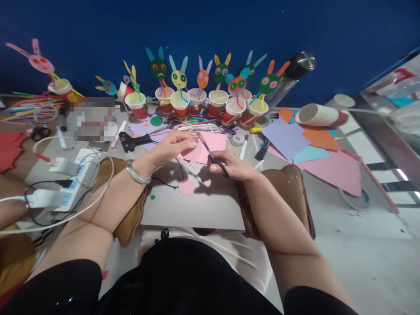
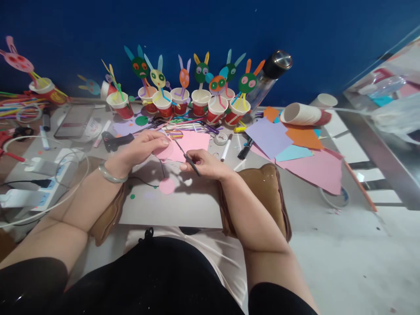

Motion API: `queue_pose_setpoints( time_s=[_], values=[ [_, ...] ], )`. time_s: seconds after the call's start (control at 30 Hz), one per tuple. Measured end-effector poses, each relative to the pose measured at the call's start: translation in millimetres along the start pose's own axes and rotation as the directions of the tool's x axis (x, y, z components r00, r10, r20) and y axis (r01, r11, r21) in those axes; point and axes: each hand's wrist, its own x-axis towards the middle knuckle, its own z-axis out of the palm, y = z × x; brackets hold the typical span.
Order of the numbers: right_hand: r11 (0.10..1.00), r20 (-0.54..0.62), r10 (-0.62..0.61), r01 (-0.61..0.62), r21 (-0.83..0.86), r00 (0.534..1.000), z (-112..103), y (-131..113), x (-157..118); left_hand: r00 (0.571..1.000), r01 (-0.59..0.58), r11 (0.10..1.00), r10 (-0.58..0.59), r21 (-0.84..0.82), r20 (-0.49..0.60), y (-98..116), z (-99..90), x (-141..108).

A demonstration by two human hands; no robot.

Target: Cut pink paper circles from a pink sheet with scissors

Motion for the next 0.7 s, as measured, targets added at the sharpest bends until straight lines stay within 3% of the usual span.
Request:
queue_pose_setpoints(
  time_s=[0.2, 0.7],
  values=[
    [0.996, 0.132, 0.021, -0.032, 0.079, 0.991, -0.8, 0.0, -2.1, 0.995, 0.01, 0.999, -0.014, 0.042, 0.098, -1.0, -4.8, -0.1],
    [0.997, 0.138, 0.022, -0.032, 0.069, 0.99, -2.1, -5.0, -2.4, 0.995, 0.025, 1.0, -0.025, 0.01, 0.098, -2.9, -7.3, 0.8]
  ],
)
